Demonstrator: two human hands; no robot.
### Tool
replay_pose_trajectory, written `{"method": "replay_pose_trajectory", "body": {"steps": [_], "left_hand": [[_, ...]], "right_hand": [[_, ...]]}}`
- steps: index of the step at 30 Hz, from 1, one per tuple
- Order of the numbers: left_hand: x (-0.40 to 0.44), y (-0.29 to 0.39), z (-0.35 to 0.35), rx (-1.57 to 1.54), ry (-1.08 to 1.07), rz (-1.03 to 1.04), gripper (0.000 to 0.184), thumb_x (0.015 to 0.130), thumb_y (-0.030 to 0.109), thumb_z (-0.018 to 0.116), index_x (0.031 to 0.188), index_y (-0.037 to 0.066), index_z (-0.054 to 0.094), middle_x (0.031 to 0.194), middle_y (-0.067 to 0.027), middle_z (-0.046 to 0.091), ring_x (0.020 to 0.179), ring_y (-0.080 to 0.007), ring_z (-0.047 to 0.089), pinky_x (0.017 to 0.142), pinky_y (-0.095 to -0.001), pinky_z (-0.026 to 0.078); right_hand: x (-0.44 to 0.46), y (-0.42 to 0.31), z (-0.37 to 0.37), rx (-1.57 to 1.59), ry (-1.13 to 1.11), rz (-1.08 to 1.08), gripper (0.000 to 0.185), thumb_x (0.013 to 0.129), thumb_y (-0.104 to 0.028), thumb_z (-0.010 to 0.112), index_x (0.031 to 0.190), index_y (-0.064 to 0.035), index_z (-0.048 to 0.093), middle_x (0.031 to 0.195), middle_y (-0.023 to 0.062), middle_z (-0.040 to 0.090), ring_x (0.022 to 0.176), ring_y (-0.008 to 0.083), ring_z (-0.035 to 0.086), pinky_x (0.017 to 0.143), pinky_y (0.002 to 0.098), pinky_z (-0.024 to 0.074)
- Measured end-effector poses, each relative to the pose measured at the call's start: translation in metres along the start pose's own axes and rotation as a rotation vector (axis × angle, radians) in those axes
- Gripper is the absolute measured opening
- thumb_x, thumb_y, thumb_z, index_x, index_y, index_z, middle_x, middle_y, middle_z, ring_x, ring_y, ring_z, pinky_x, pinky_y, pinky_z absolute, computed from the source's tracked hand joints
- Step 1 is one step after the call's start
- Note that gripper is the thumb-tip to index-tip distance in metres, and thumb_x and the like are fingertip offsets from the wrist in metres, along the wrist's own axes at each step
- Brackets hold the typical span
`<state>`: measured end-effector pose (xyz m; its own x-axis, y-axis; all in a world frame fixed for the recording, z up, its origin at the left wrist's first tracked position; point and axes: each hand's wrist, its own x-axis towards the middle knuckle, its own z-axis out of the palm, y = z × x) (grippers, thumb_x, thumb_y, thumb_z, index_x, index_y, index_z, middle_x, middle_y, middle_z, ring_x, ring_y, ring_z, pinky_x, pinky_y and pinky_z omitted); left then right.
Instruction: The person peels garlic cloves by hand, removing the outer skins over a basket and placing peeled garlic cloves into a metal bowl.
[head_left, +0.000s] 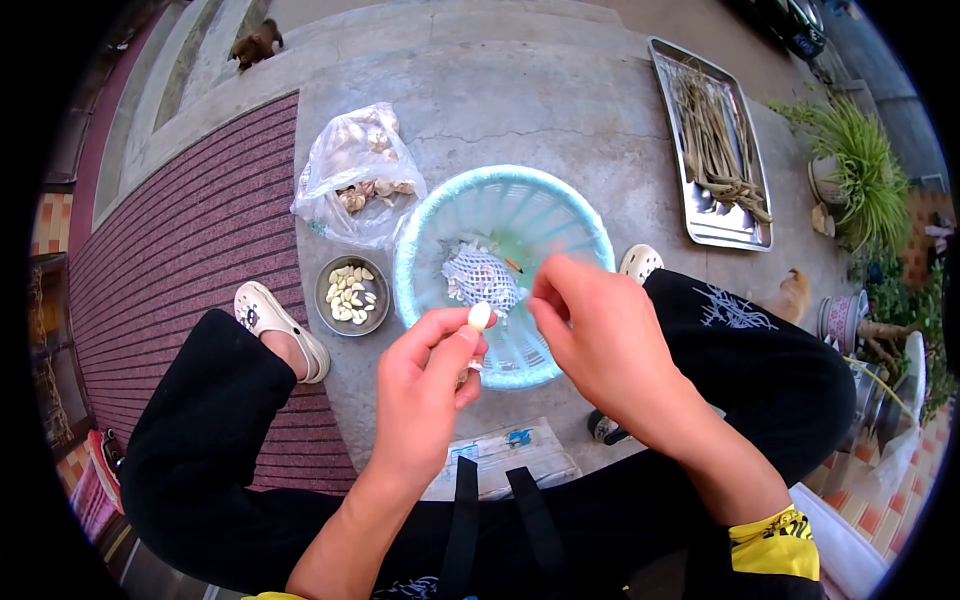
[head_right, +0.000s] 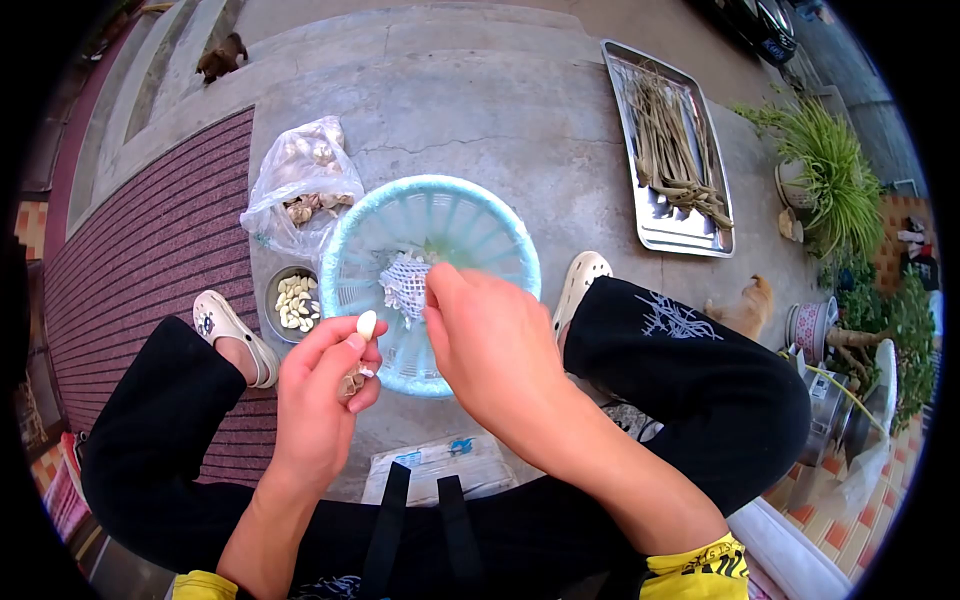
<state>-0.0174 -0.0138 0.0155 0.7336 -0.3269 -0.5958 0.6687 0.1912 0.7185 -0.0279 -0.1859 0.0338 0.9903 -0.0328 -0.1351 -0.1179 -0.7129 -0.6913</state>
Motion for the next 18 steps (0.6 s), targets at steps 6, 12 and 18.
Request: {"method": "replay_pose_trajectory", "body": {"steps": [6, 12, 18], "left_hand": [[0.006, -0.003, -0.021, -0.216, 0.260, -0.044, 0.017, 0.093, 0.015, 0.048, 0.098, 0.000, 0.056, 0.074, 0.0003, 0.050, 0.063, -0.0055, 0.046, 0.045, -0.0192, 0.029], [0.073, -0.055, -0.133, -0.271, 0.746, -0.112, 0.009, 0.085, 0.014, 0.057, 0.089, 0.007, 0.059, 0.065, 0.0017, 0.050, 0.051, -0.0064, 0.045, 0.039, -0.0233, 0.029], [0.106, -0.100, -0.160, -0.024, 0.901, -0.093, 0.010, 0.089, 0.015, 0.052, 0.090, 0.007, 0.057, 0.063, 0.0003, 0.048, 0.043, -0.0093, 0.039, 0.035, -0.0258, 0.027]], "right_hand": [[0.000, -0.007, 0.003, -0.275, -0.030, 0.068, 0.015, 0.086, -0.016, 0.061, 0.081, -0.0033, 0.053, 0.066, 0.0162, 0.061, 0.064, 0.0388, 0.059, 0.058, 0.0484, 0.0453], [-0.001, -0.007, 0.014, -0.319, -0.063, -0.104, 0.009, 0.085, -0.014, 0.061, 0.087, -0.0060, 0.058, 0.070, 0.0161, 0.062, 0.067, 0.0396, 0.060, 0.060, 0.0482, 0.0457], [-0.009, -0.036, 0.016, -0.125, -0.170, -0.159, 0.011, 0.089, -0.013, 0.056, 0.085, -0.0035, 0.058, 0.071, 0.0175, 0.059, 0.068, 0.0376, 0.058, 0.064, 0.0431, 0.0465]]}}
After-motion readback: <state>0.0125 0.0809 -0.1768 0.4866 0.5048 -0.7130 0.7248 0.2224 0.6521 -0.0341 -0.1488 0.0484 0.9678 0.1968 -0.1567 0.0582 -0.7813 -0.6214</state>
